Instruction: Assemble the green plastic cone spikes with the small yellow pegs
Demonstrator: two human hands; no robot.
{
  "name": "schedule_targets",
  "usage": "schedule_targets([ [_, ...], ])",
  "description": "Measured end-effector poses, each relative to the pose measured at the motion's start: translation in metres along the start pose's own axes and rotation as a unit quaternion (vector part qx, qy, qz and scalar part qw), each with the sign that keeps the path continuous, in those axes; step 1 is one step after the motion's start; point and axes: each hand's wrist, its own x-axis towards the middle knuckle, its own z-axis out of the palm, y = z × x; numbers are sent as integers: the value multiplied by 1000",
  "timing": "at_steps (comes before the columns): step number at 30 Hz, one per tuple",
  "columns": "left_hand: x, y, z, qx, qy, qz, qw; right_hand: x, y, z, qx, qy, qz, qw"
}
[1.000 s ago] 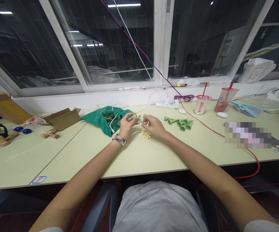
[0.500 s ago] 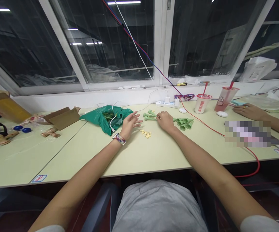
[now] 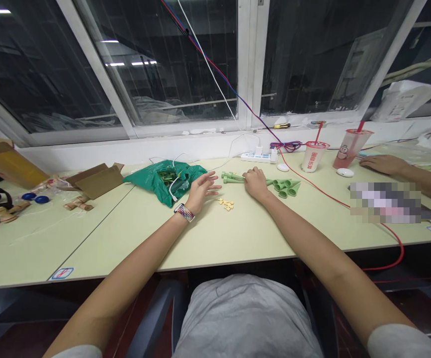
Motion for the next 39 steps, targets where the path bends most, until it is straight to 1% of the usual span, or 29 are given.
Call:
schedule_targets([
  [7,0,1,0,11,6,-2,1000,-2,-2,-2,9,3,17,1000],
  [11,0,1,0,14,7,-3,1000,-3,1,-9,13,14,36,999],
  [14,-1,1,0,14,9,0,1000,-4,4,-17,10,13,68,998],
  [16,-1,1,0,16,11,-1,1000,-5,7,-20,3,-6,93,996],
  [18,-1,1,0,18,12,-5,1000,-6,9,-21,-5,-39,110,993],
  [21,0,1,0,19,11,-5,1000,-7,11,-17,-12,-90,119,989],
  [23,0,1,-1,19,10,-1,1000,-7,12,-15,-19,-101,117,988],
  [26,0,2,-1,19,12,0,1000,-8,13,-14,-39,-73,113,990],
  [28,0,2,-1,19,15,-1,1000,-9,14,-18,-39,-23,104,994],
  [29,0,2,-1,20,16,0,1000,-9,13,-21,-31,9,89,996],
  [32,0,2,-2,30,15,14,999,-10,6,-31,29,94,3,995],
  [34,-1,1,-2,63,13,43,997,-11,-5,-36,102,126,-60,985],
  [35,-1,1,-2,90,8,63,994,-13,-13,-38,151,137,-84,975],
  [37,-3,0,0,147,-10,106,983,-16,-31,-41,275,149,-108,944],
  [39,-4,0,2,179,-29,138,974,-20,-50,-42,408,143,-89,897],
])
